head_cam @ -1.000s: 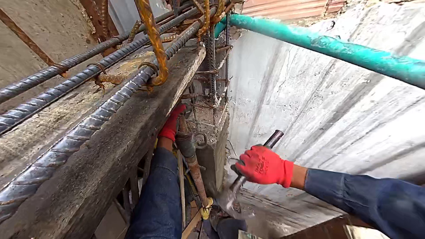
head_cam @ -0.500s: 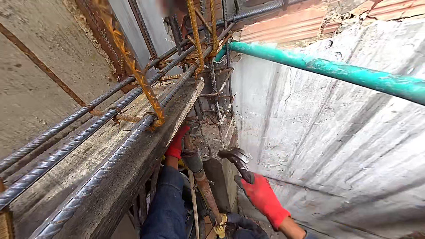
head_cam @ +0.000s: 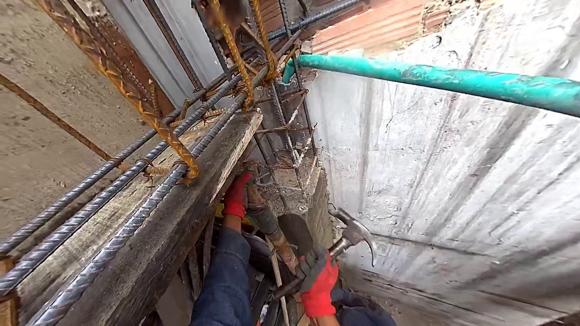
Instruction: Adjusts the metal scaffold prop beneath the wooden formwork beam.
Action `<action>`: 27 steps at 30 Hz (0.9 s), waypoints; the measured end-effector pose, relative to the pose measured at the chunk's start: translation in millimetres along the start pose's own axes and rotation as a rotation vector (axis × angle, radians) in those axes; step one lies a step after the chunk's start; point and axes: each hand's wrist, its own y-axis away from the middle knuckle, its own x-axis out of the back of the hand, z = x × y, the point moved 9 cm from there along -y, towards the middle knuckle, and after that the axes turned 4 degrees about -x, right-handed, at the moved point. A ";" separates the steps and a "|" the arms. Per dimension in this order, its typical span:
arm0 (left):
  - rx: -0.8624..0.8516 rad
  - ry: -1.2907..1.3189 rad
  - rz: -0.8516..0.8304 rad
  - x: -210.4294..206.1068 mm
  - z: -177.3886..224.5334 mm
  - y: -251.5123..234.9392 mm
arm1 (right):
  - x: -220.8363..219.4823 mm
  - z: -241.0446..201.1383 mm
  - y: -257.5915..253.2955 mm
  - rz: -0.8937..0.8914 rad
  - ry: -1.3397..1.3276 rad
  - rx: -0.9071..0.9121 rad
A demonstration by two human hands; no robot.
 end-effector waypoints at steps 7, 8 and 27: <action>-0.019 -0.004 0.002 2.9 0.5 1.5 | -33.3 39.6 -48.7 -0.257 0.456 -0.320; -0.016 -0.014 0.013 2.9 3.0 1.7 | -27.9 18.7 -41.3 -0.238 0.318 -0.280; 0.109 -0.111 0.010 7.7 -0.4 14.6 | -61.9 3.0 -59.4 -0.457 0.904 -0.272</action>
